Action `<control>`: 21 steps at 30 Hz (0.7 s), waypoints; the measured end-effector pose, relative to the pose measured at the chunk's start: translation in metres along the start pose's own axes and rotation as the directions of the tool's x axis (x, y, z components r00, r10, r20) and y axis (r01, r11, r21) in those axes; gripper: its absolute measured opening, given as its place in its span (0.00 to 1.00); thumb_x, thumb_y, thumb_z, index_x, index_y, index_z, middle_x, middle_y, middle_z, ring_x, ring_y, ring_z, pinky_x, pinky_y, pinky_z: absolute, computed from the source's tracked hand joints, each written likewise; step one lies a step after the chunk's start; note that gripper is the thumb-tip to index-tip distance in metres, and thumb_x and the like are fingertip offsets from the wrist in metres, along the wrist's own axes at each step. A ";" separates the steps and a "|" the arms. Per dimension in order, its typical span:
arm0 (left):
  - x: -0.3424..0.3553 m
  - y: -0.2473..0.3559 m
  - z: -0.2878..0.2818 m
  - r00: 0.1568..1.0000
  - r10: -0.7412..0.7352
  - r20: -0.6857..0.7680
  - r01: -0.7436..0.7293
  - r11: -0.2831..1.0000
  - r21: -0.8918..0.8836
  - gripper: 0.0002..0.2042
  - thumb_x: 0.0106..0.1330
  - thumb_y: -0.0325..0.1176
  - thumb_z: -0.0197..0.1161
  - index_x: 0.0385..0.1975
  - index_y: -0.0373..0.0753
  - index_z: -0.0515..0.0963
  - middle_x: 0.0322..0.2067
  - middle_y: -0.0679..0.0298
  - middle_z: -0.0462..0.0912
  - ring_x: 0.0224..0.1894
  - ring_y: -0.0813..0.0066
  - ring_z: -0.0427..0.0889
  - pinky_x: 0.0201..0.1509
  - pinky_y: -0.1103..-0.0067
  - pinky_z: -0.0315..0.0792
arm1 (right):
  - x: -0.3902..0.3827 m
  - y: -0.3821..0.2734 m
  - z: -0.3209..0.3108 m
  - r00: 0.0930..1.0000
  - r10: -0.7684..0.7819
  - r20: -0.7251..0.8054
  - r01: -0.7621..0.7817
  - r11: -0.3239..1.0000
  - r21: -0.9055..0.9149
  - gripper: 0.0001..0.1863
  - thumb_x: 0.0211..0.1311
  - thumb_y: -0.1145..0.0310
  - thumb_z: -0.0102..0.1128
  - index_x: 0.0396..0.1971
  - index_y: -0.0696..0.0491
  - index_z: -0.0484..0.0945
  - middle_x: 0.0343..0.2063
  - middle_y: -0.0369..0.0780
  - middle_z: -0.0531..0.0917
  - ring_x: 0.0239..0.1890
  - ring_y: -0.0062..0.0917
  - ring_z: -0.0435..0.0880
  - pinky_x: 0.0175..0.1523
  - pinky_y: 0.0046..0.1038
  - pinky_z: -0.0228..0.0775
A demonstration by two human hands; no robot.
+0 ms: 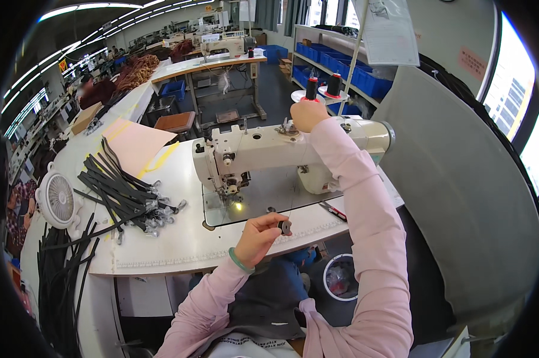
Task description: The person threads a sewing machine and sews multiple black fabric straps one by one. They guide each strap through the machine, stitch along its length, and then place the finished piece aside before picking up the next strap from a pile on the table.
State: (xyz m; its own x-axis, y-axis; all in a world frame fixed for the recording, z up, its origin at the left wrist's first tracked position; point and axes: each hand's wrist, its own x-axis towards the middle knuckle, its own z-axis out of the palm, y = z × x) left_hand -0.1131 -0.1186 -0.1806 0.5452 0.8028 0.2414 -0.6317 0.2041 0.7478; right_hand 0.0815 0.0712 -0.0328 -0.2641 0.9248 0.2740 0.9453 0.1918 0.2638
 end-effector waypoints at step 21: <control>-0.066 0.008 0.005 0.986 0.106 0.127 -0.118 0.989 0.086 0.14 0.49 0.22 0.62 0.38 0.32 0.78 0.37 0.55 0.73 0.38 0.67 0.76 0.46 0.74 0.72 | -0.010 -0.023 -0.013 0.996 0.001 -0.093 0.001 1.000 0.023 0.08 0.45 0.73 0.54 0.26 0.57 0.80 0.29 0.47 0.81 0.34 0.38 0.81 0.34 0.34 0.73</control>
State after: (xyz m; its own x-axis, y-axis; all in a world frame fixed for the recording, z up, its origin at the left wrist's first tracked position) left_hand -0.1514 -0.1729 -0.1877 0.5406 0.7421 0.3964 -0.6418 0.0591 0.7646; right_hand 0.0596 0.0531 -0.0294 -0.2797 0.8905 0.3589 0.9491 0.2002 0.2431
